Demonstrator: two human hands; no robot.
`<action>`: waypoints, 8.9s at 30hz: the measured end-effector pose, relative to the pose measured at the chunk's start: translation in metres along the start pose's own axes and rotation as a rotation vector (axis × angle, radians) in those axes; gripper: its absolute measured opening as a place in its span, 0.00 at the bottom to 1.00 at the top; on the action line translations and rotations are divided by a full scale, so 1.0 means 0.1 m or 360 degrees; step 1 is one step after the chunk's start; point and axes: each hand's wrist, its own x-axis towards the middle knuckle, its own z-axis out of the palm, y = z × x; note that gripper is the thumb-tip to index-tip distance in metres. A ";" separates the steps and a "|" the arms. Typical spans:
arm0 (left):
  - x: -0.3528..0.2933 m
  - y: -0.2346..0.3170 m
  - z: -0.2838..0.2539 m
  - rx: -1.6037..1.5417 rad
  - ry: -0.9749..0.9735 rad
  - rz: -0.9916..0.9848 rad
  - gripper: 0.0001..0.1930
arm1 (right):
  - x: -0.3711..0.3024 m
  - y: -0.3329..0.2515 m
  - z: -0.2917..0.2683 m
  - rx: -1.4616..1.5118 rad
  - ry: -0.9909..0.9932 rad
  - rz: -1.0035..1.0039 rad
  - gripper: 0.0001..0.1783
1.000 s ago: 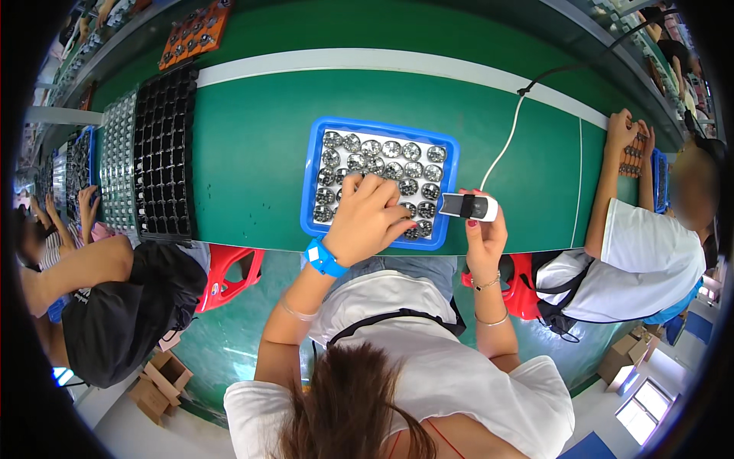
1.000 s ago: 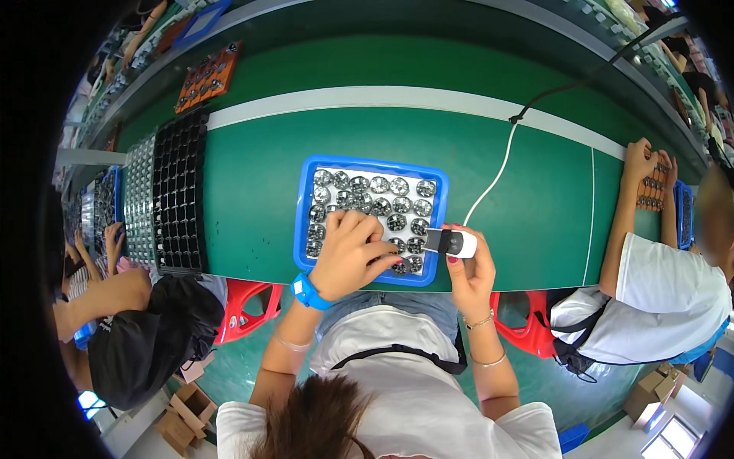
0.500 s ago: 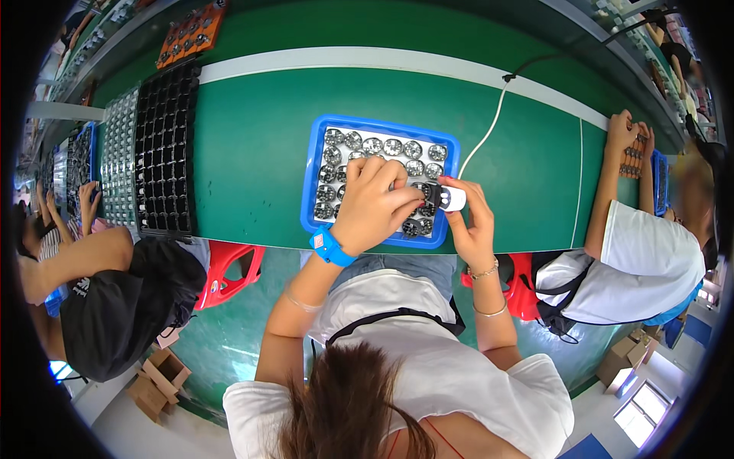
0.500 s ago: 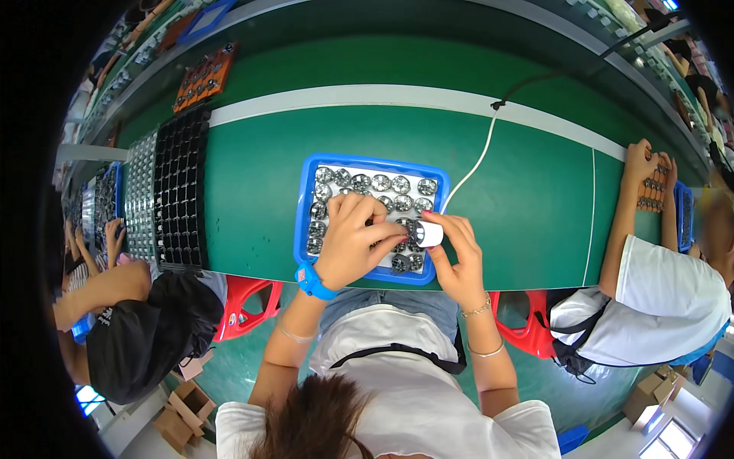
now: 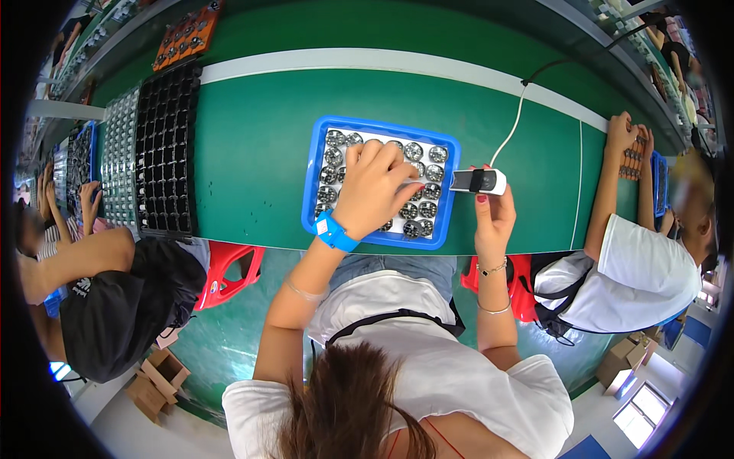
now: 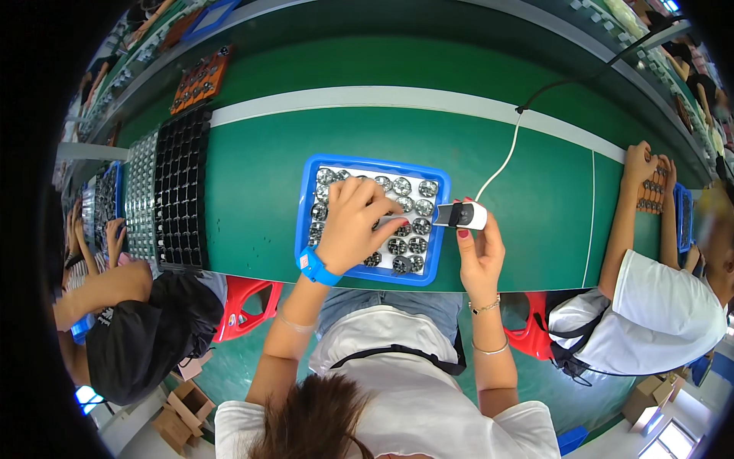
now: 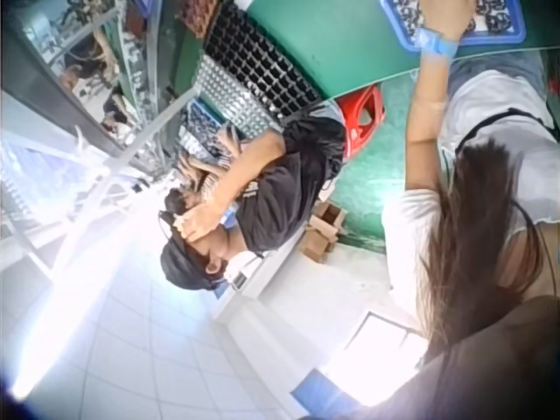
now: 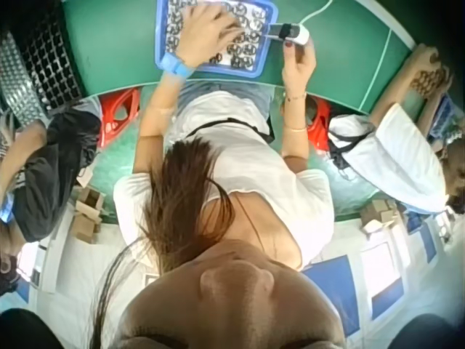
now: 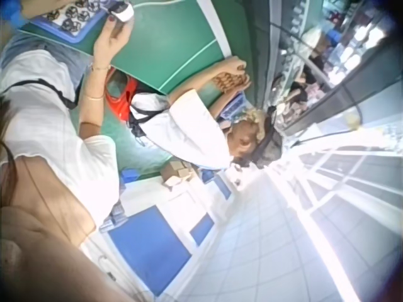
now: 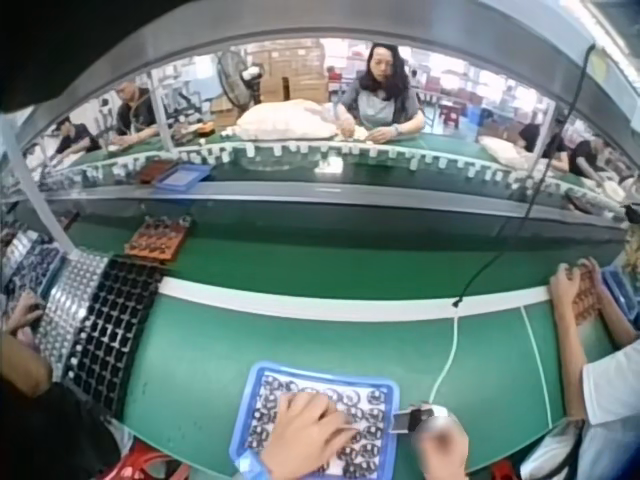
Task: Assembling small electronic components onto a circuit board on a factory production line.
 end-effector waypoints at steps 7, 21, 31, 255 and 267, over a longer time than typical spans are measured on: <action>0.08 -0.05 0.03 0.0120 -0.0008 0.0104 0.06 | 0.12 0.03 0.00 -0.0437 -0.0276 -0.0254 0.19; 0.09 -0.06 -0.03 0.0232 -0.0072 0.0137 0.07 | 0.09 0.05 0.06 0.0215 0.0118 -0.0109 0.21; 0.26 -0.22 0.00 0.0257 0.0034 0.0131 0.07 | 0.28 0.11 0.05 -0.0114 -0.0119 -0.0138 0.20; -0.70 -0.17 -0.43 0.0006 0.0109 0.0134 0.08 | -0.22 0.02 0.39 -0.0196 -0.0344 -0.0258 0.22; -0.53 -0.19 -0.37 0.0213 0.0175 -0.0155 0.08 | 0.00 -0.10 0.37 -0.0278 -0.0547 -0.0441 0.23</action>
